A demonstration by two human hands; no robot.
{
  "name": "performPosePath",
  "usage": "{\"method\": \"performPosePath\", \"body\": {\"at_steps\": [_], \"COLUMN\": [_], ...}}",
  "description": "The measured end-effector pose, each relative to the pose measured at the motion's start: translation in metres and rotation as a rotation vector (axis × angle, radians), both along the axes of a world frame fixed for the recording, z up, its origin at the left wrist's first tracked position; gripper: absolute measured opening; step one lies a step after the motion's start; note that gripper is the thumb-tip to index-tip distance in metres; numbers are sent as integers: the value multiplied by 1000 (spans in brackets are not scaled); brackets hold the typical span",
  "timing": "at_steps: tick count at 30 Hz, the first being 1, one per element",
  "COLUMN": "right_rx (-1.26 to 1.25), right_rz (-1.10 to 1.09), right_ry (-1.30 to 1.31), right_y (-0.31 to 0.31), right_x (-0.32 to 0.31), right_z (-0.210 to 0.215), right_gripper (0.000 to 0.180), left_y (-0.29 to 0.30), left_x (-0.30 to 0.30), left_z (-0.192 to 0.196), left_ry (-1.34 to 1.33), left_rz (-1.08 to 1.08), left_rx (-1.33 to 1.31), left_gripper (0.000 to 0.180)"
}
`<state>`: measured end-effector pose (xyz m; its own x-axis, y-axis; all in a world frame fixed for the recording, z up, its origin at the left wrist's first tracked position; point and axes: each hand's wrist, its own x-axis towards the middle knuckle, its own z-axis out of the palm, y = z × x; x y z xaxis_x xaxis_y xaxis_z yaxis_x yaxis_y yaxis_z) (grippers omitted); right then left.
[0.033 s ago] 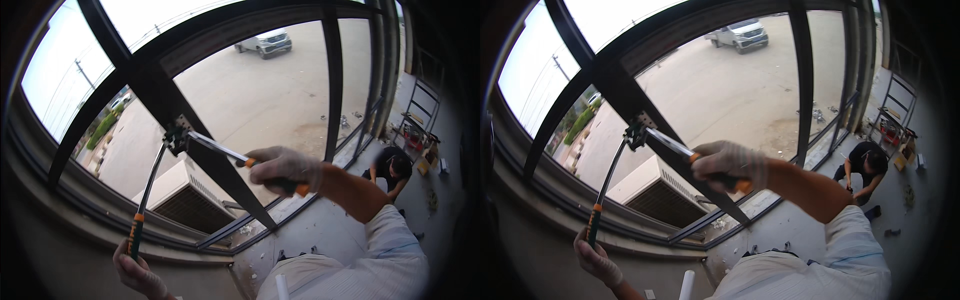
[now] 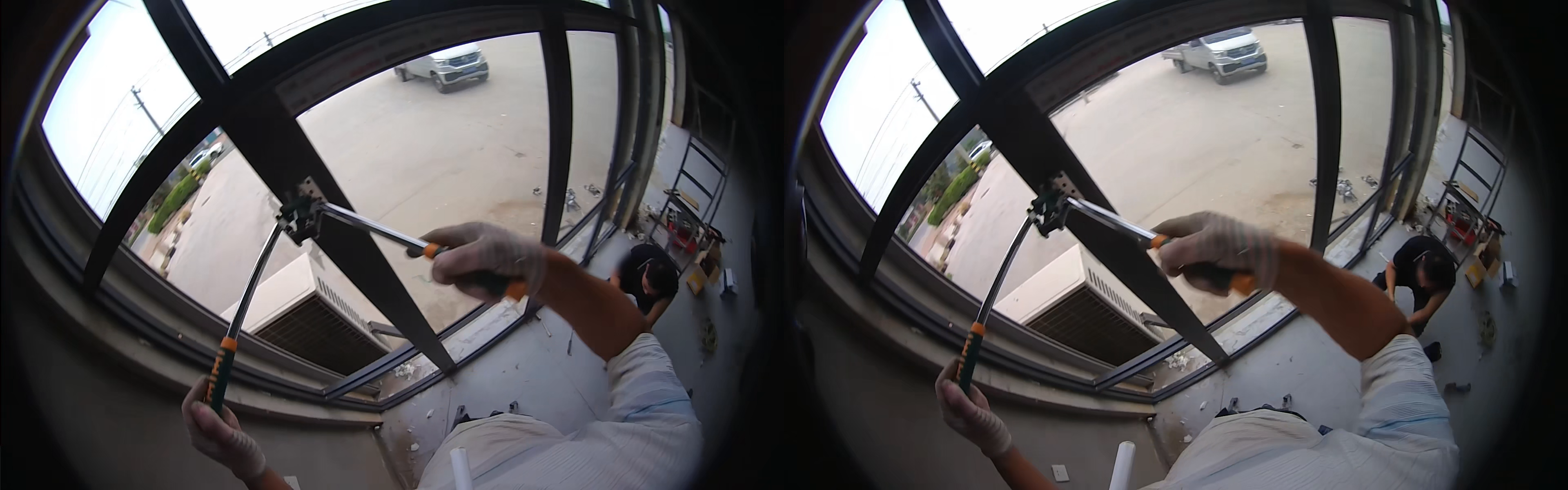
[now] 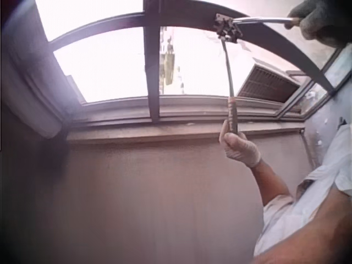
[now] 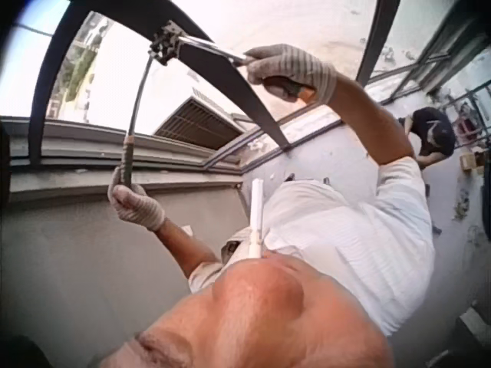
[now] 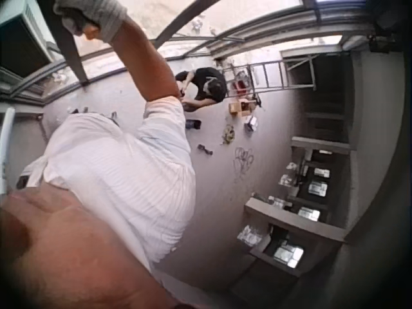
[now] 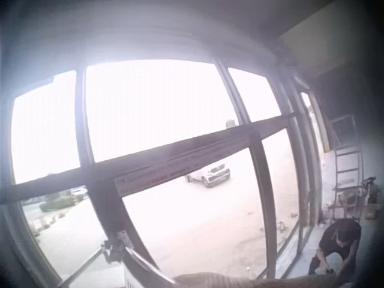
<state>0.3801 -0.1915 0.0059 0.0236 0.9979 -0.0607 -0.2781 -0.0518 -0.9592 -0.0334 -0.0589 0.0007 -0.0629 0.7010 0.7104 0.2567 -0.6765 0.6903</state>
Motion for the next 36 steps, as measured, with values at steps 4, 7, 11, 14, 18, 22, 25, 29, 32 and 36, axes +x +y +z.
{"method": "performPosePath", "body": {"at_steps": [4, 7, 11, 14, 18, 22, 25, 29, 32, 36], "right_rx": [28, 27, 24, -35, -43, -103, -102, -16, -101, -37], "right_rz": [-7, -16, -2, -30, -30, -55, -54, 4, -33, -21], "right_ry": [-183, -269, -343, -374, -547, -702, -704, -620, -404, -115], "right_y": [10, 18, 26, 25, 33, 36, 32, 23, 23, 14], "right_x": [50, 82, 98, 106, 98, 111, 108, 78, 48, 15], "right_z": [11, 7, 13, 20, 22, 33, 40, 38, 26, -2], "right_gripper": [64, 67, 71, 73, 66, 63, 60, 58, 51, 48], "left_y": [64, 119, 140, 116, 57, 120, 120, 71, 46, 39], "left_x": [-52, -66, -74, -55, -32, -62, -44, -29, -21, -2], "left_z": [10, -1, -7, 2, 26, 20, 25, 44, 33, 12], "left_ry": [-104, -195, -201, -160, 75, -12, -96, -77, -83, -171], "left_rz": [-72, -80, -109, -79, 85, -10, 25, 14, 20, 117], "left_rx": [-11, -132, -208, -196, 156, -2, -37, 14, -20, -13], "left_gripper": [48, 48, 48, 47, 47, 48, 50, 48, 45, 45]}}
